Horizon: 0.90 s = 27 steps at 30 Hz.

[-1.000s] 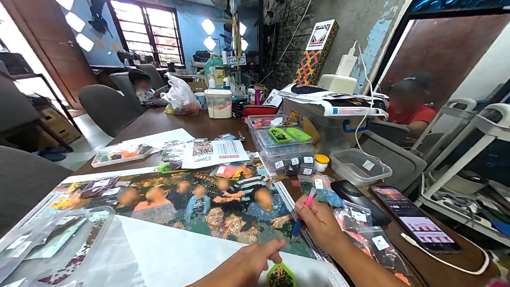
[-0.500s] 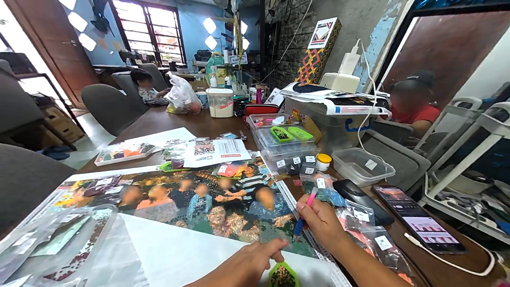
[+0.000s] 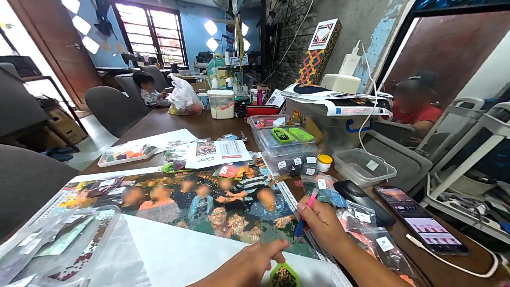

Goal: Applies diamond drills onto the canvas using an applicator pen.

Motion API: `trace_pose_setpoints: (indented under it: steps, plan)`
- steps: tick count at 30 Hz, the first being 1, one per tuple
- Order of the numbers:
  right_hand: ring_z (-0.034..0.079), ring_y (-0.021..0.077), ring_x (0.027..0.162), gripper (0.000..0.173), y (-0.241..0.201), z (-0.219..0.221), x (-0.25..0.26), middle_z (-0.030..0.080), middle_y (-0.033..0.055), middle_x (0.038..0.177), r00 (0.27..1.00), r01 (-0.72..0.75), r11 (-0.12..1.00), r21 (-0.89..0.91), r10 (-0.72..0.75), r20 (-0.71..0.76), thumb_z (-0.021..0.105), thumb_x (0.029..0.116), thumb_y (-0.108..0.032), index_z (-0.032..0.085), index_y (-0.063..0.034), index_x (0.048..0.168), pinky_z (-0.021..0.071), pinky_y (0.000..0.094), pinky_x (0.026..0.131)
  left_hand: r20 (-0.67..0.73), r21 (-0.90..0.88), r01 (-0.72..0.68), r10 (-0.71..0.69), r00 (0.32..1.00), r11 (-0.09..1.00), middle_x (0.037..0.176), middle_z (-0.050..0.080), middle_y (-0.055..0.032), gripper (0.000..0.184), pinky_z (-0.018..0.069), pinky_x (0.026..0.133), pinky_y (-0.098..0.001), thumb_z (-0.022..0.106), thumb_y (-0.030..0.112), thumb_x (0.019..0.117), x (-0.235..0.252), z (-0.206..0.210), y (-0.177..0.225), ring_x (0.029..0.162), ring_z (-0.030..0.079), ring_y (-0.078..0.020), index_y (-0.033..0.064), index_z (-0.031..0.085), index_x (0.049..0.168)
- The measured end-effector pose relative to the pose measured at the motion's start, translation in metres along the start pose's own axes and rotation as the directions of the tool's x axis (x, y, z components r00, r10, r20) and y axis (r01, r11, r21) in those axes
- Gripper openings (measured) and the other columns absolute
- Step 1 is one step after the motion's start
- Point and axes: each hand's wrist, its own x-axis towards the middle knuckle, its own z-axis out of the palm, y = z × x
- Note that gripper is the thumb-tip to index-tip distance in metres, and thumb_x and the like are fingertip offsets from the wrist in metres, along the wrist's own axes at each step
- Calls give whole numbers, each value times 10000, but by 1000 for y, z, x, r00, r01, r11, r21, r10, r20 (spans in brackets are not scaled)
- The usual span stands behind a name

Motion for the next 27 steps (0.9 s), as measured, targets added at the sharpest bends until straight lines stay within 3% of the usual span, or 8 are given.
trace_pose_setpoints:
  steps: [9, 14, 18, 22, 27]
  plan:
    - [510, -37, 591, 336, 5, -1, -1, 518, -65, 657, 993, 113, 992, -52, -112, 22, 412, 1069, -268, 573, -87, 837, 445, 151, 562, -64, 9, 36, -35, 997, 999, 1258, 632, -231, 1169, 509, 911, -497, 950, 258, 620, 1, 4, -2, 1045, 625, -345, -65, 301, 1538]
    - [524, -72, 621, 367, -2, 2, -6, 567, -82, 712, 977, 212, 975, 74, -209, -40, 428, 1089, -325, 589, -101, 846, 450, 115, 568, -76, 21, 58, -57, 995, 998, 1277, 619, -223, 1162, 511, 916, -464, 942, 254, 647, 4, 4, -1, 1044, 620, -322, -72, 279, 1544]
    - [519, -56, 612, 421, -6, 10, -10, 547, -40, 709, 944, 324, 941, 99, -329, 40, 394, 1110, -395, 571, -80, 895, 449, 119, 564, -90, 19, 85, -83, 992, 996, 1284, 630, -210, 1180, 524, 891, -437, 944, 249, 640, 6, 4, -2, 1020, 634, -295, -59, 265, 1554]
    - [551, -24, 644, 407, -8, 19, -11, 567, 24, 732, 908, 398, 914, 76, -404, 107, 392, 1117, -346, 564, -35, 918, 475, 129, 599, -87, 11, 98, -96, 992, 995, 1274, 618, -208, 1173, 524, 841, -409, 945, 247, 637, 7, 4, -2, 968, 620, -268, -49, 276, 1554]
    - [558, -24, 659, 397, -9, 20, -11, 578, 27, 746, 907, 405, 912, 59, -409, 94, 398, 1116, -336, 565, -32, 924, 476, 124, 616, -108, 38, 70, -66, 992, 997, 1244, 623, -204, 1175, 530, 840, -412, 941, 267, 638, 7, 6, -5, 953, 621, -266, -51, 275, 1553]
